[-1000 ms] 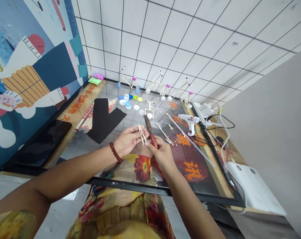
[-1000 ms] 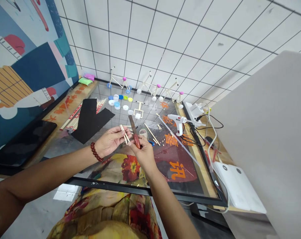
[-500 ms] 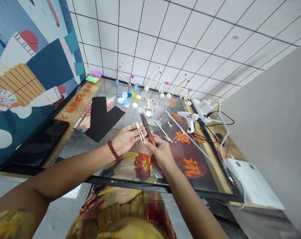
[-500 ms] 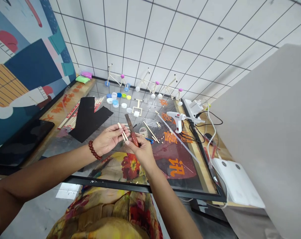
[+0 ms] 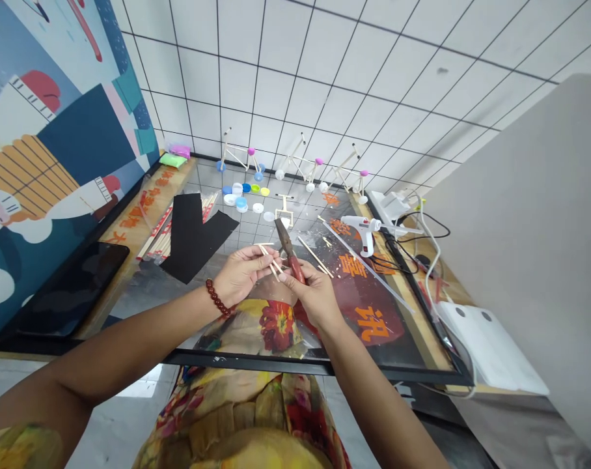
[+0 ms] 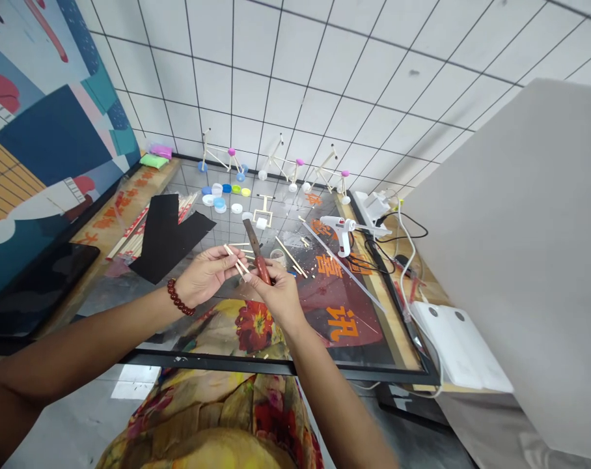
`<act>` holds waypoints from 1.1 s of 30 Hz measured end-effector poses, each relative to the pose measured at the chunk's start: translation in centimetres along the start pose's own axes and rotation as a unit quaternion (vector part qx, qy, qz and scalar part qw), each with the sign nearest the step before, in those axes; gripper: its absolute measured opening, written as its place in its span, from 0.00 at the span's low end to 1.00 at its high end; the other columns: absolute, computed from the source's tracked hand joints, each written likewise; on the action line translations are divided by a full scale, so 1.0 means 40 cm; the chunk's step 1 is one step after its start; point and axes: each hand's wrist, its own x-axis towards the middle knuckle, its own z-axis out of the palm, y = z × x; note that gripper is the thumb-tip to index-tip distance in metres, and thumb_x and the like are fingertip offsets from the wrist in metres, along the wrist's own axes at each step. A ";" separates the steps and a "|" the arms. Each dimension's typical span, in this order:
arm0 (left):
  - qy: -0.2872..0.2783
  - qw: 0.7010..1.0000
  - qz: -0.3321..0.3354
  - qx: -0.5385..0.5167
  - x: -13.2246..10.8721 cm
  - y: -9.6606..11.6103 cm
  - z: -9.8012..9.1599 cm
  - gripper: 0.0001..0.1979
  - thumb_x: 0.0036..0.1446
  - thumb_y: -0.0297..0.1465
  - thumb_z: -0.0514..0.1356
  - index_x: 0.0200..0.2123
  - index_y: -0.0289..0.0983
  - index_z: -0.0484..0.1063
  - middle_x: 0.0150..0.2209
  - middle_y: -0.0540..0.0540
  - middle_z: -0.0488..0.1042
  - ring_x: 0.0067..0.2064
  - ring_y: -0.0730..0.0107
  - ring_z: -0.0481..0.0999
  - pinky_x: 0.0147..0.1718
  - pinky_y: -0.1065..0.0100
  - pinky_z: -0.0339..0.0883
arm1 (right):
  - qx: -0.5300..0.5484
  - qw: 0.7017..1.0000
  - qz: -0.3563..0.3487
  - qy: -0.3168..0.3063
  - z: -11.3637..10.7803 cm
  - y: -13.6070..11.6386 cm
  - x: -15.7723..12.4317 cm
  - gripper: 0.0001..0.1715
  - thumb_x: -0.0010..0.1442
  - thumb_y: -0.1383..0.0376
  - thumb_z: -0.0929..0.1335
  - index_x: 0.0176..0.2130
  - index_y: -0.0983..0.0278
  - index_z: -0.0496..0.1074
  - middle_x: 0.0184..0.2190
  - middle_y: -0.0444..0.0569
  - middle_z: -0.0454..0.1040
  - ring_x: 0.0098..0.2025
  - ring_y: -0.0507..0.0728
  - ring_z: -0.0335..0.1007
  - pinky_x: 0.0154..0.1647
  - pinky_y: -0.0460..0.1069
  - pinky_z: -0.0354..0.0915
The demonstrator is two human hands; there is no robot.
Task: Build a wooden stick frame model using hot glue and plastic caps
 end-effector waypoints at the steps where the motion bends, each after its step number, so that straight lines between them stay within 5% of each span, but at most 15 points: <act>1: 0.000 1.000 0.000 -0.002 0.001 -0.001 0.000 0.06 0.44 0.23 0.70 0.27 0.31 0.77 0.31 0.47 0.77 0.35 0.71 0.77 0.42 0.66 0.71 | 0.004 1.000 0.001 0.001 0.001 -0.001 0.000 0.12 0.49 0.54 0.75 0.28 0.60 0.78 0.43 0.49 0.76 0.48 0.61 0.70 0.54 0.57 0.62; 9: 0.012 1.000 -0.008 -0.003 -0.002 0.003 0.003 0.05 0.46 0.22 0.69 0.27 0.31 0.77 0.31 0.47 0.77 0.35 0.72 0.77 0.43 0.65 0.72 | 0.021 1.000 0.007 0.014 0.007 -0.006 -0.002 0.12 0.49 0.54 0.75 0.26 0.60 0.77 0.42 0.49 0.77 0.48 0.62 0.70 0.52 0.56 0.63; 15: -0.018 0.999 -0.025 0.014 -0.009 0.005 0.003 0.05 0.46 0.23 0.69 0.29 0.31 0.77 0.32 0.45 0.78 0.35 0.70 0.78 0.43 0.65 0.72 | 0.129 0.983 0.073 0.104 0.011 -0.012 0.001 0.16 0.48 0.53 0.75 0.34 0.60 0.76 0.32 0.45 0.75 0.26 0.51 0.65 0.26 0.48 0.60; 20: -0.017 0.993 -0.094 0.066 -0.008 -0.002 -0.003 0.08 0.48 0.24 0.68 0.35 0.30 0.79 0.36 0.39 0.80 0.36 0.68 0.79 0.41 0.66 0.74 | 0.165 0.969 0.062 0.172 -0.029 -0.015 0.018 0.18 0.45 0.52 0.75 0.29 0.61 0.73 0.29 0.43 0.72 0.22 0.48 0.58 0.20 0.47 0.55; 23: -0.009 0.986 -0.129 0.110 -0.008 -0.005 -0.006 0.09 0.50 0.29 0.68 0.35 0.30 0.79 0.35 0.37 0.80 0.35 0.66 0.80 0.38 0.67 0.75 | 0.097 0.984 0.054 0.143 -0.067 -0.014 0.019 0.17 0.44 0.53 0.76 0.26 0.61 0.72 0.27 0.43 0.70 0.23 0.49 0.60 0.23 0.47 0.59; 26: -0.033 0.974 -0.161 0.157 -0.011 -0.009 -0.009 0.13 0.49 0.34 0.69 0.34 0.29 0.79 0.33 0.36 0.80 0.33 0.65 0.80 0.35 0.67 0.75 | -0.004 0.998 0.010 0.067 -0.082 -0.014 0.014 0.14 0.46 0.55 0.76 0.24 0.61 0.74 0.34 0.47 0.73 0.35 0.55 0.69 0.37 0.52 0.66; 29: -0.068 0.963 -0.188 0.181 -0.015 -0.014 -0.010 0.16 0.45 0.37 0.71 0.33 0.29 0.79 0.30 0.37 0.80 0.31 0.66 0.80 0.33 0.67 0.75 | -0.070 0.996 -0.045 0.018 -0.066 -0.017 0.009 0.10 0.47 0.57 0.76 0.25 0.60 0.76 0.39 0.48 0.73 0.44 0.59 0.70 0.49 0.55 0.64; 33: -0.100 0.949 -0.218 0.206 -0.021 -0.013 -0.007 0.20 0.39 0.41 0.73 0.30 0.30 0.79 0.30 0.38 0.79 0.29 0.66 0.80 0.31 0.67 0.74 | -0.094 0.993 -0.069 -0.002 -0.041 -0.019 0.007 0.06 0.49 0.60 0.75 0.27 0.59 0.79 0.38 0.48 0.73 0.45 0.59 0.70 0.50 0.54 0.63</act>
